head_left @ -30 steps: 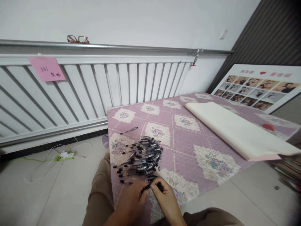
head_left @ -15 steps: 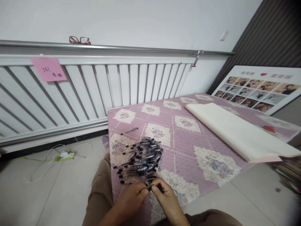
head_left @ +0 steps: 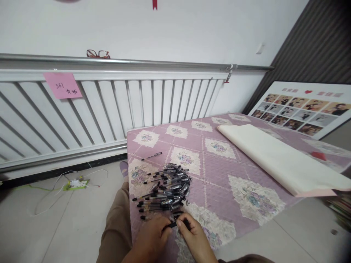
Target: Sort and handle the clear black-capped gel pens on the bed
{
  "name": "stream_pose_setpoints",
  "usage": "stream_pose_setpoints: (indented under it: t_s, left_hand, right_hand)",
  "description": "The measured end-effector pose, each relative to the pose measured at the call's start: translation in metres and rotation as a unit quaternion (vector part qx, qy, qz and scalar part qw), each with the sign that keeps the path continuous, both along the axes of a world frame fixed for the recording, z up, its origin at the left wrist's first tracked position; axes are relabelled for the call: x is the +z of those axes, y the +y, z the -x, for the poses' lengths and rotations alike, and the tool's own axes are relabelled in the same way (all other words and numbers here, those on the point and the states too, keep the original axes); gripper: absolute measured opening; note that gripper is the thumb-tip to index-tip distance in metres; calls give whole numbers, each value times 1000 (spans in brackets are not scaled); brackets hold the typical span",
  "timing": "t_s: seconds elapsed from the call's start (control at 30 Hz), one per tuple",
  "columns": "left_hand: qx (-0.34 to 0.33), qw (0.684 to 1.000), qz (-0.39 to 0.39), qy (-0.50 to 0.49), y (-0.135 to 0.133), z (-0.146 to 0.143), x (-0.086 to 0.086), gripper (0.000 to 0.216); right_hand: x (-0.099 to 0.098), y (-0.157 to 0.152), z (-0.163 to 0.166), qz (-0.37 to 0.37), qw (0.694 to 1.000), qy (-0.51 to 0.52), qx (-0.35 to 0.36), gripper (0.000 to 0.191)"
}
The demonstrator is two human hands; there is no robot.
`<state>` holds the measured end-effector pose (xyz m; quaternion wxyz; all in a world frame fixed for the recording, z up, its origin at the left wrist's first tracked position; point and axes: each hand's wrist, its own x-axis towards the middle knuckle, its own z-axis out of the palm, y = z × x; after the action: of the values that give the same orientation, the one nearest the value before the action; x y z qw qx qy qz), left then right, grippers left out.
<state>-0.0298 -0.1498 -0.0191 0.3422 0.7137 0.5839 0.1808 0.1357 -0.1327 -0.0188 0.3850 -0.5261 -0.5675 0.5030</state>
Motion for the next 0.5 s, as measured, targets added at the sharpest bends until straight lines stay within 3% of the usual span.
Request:
stream_pose_setpoints:
  t_s: [0.13, 0.5]
  left_hand:
    - [-9, 1000, 11, 0, 1, 2, 0, 20]
    - [-14, 998, -18, 53, -1, 7, 7, 18]
  right_hand:
    - [4, -2, -3, -6, 1000, 13, 4, 16]
    - [3, 0, 2, -29, 999, -36, 23, 23]
